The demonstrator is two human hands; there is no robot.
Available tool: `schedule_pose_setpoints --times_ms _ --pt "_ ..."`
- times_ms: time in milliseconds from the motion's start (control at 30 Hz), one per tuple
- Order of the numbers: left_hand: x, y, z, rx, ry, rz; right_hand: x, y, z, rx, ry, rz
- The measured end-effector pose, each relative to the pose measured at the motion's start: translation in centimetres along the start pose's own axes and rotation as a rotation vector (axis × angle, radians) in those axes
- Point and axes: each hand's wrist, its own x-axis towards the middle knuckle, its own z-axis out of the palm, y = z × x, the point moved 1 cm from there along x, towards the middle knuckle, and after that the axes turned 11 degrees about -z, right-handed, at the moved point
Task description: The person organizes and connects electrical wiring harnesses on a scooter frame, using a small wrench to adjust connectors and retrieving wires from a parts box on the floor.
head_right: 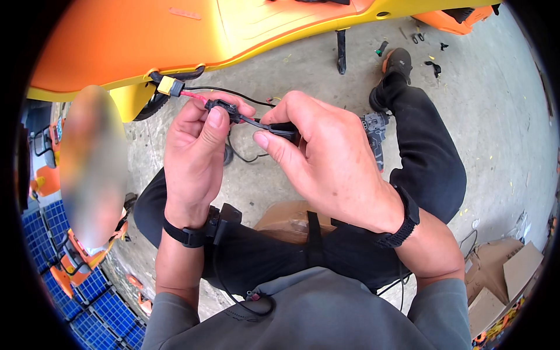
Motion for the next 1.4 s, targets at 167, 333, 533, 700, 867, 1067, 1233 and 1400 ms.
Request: schedule_pose_setpoints --times_ms 167,333,533,700,867,1067,1233,1400 --pt "0.1 0.1 -0.3 -0.036 -0.027 0.017 -0.1 -0.1 0.3 0.04 -0.011 0.009" --pt "0.1 0.2 -0.6 -0.057 -0.054 0.002 -0.2 0.3 1.1 0.085 0.027 -0.038" --pt "-0.1 0.1 -0.7 -0.116 -0.075 -0.008 -0.3 0.7 1.7 0.102 0.044 -0.046" --pt "-0.1 0.0 -0.9 -0.151 -0.103 -0.043 -0.1 1.0 1.3 0.083 0.034 -0.066" --pt "-0.2 -0.2 -0.5 -0.19 -0.07 -0.054 -0.2 0.8 0.5 0.098 0.024 -0.04" --pt "0.0 -0.2 -0.1 -0.168 0.004 -0.041 -0.1 0.7 0.2 0.055 0.041 -0.074" --pt "0.1 -0.4 -0.1 -0.244 0.02 -0.036 -0.2 0.7 0.1 0.001 0.046 -0.115" --pt "0.2 -0.5 -0.5 -0.209 -0.044 -0.003 0.0 0.9 0.2 -0.036 0.019 -0.139"
